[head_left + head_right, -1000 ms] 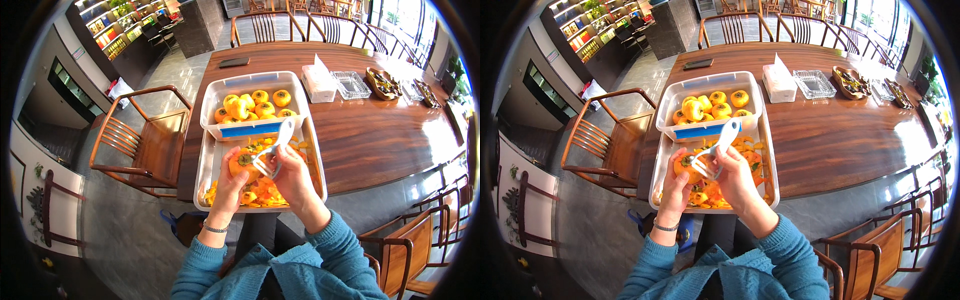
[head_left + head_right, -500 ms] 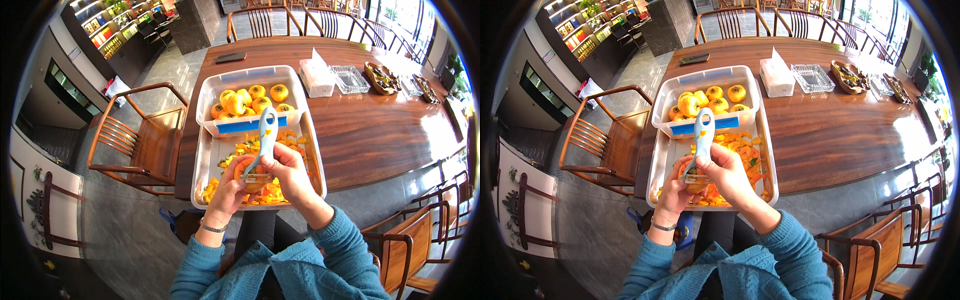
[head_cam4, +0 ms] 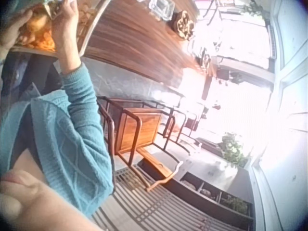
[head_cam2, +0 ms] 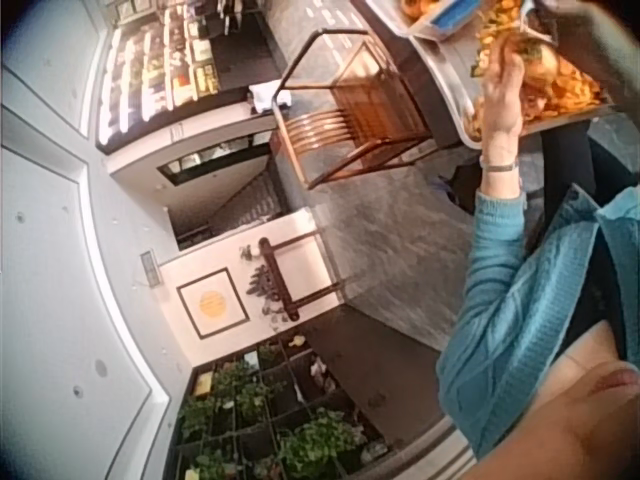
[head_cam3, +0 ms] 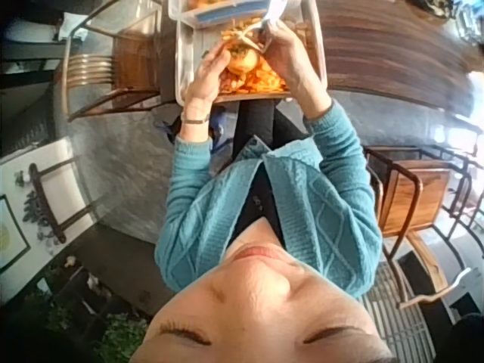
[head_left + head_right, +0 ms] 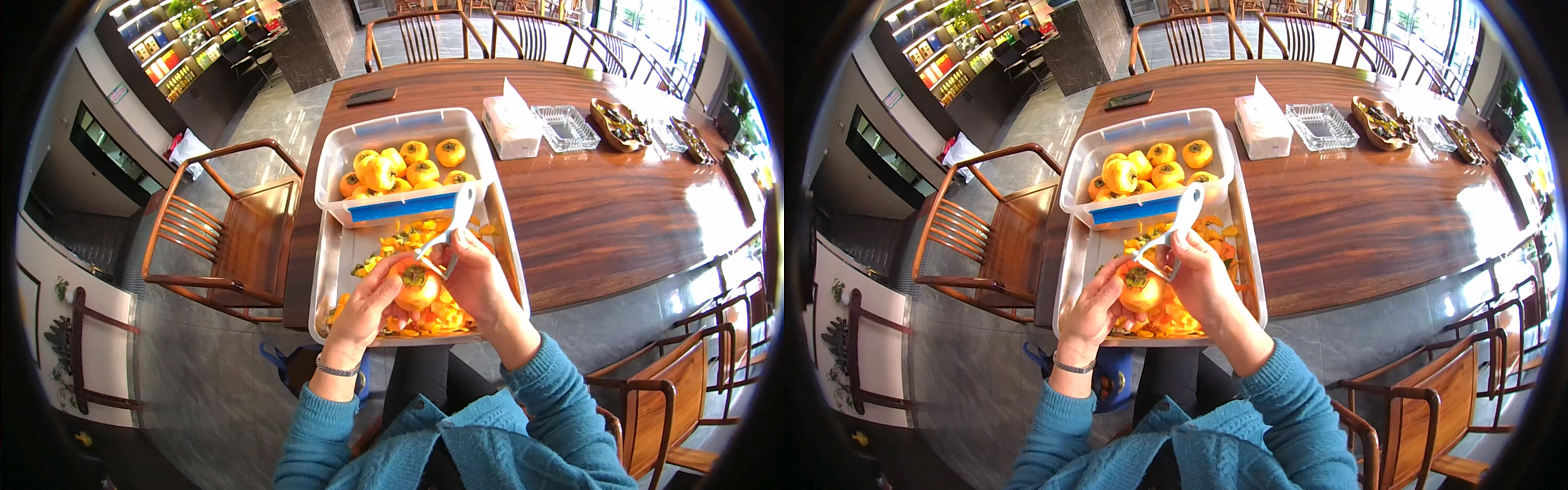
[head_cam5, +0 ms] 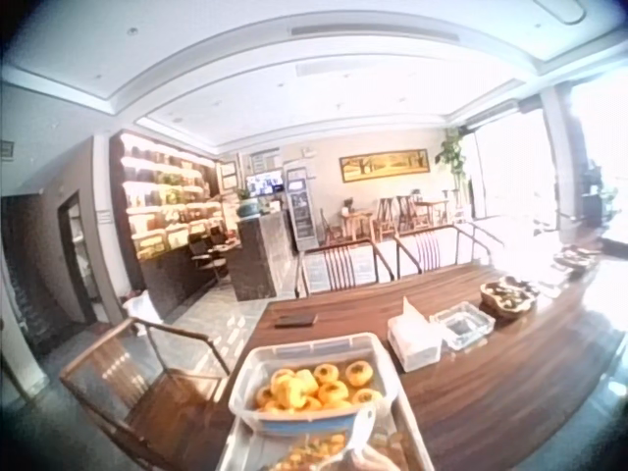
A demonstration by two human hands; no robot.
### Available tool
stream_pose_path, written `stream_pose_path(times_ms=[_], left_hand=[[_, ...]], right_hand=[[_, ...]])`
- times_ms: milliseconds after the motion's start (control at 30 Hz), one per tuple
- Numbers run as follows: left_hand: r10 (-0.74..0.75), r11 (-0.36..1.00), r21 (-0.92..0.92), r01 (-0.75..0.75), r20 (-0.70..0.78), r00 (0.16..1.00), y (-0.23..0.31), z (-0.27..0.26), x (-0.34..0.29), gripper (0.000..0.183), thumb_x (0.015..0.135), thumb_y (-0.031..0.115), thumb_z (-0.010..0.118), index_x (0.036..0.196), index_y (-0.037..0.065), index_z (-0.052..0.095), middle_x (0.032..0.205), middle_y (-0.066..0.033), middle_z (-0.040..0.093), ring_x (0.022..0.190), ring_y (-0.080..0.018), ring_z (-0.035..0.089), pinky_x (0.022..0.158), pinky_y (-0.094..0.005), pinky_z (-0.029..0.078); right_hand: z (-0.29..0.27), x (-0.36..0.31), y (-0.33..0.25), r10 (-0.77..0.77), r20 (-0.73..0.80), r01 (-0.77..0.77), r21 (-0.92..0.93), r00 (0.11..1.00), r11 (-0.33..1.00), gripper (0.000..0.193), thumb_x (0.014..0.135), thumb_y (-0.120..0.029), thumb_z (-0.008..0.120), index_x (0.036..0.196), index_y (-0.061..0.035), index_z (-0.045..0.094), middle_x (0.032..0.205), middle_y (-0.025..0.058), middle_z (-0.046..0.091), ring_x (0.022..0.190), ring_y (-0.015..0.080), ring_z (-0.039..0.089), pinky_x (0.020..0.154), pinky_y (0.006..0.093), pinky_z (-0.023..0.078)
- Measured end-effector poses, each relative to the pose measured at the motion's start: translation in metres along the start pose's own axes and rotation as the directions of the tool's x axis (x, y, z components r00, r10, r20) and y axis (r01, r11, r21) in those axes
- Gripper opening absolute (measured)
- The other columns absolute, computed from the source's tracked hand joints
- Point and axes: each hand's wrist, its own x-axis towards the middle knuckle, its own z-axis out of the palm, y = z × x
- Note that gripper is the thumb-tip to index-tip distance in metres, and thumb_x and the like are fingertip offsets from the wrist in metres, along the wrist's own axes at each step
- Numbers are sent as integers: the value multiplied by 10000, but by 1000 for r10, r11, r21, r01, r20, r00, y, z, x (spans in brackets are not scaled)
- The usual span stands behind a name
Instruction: The person peels persimmons one at a time using a peeler, rotating each fruit to remove the skin and collecting the peels in a tray. The person occasionally reaches into a bag to retrieve another persimmon and continues peeling.
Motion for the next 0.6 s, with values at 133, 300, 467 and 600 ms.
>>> stream_pose_path(times_ms=[133,300,467,600], left_hand=[[249,967,89,-239,-132,959,-11,12,3,737,815,480,571,1358,79,275,1149,-64,505,925,-169,579,673,-239,508],[431,891,243,-384,-179,884,-18,16,5,671,724,144,741,1266,87,350,1151,-68,472,1057,-175,509,830,-276,493],[249,965,123,-231,-164,954,-13,11,-1,602,685,-26,686,1199,72,387,1137,-79,468,1068,-167,495,923,-279,425],[238,968,95,-231,-65,969,-10,14,-4,593,655,-21,663,1186,56,408,1099,-85,500,1052,-169,508,920,-271,426]], right_hand=[[13,-1,10,-42,-188,53,58,981,997,101,909,-191,510,905,-90,519,779,-11,484,740,98,420,723,260,356],[26,-7,16,-80,-172,81,3,982,997,80,913,-143,501,915,-70,533,780,-10,502,747,91,446,717,239,370],[30,-16,8,-118,-73,94,-269,990,958,117,899,-150,537,942,-44,559,813,-2,554,756,75,494,713,230,405],[31,-18,6,-75,-72,44,-364,995,930,179,880,-139,569,1016,-23,566,875,0,584,804,68,523,743,228,447]])
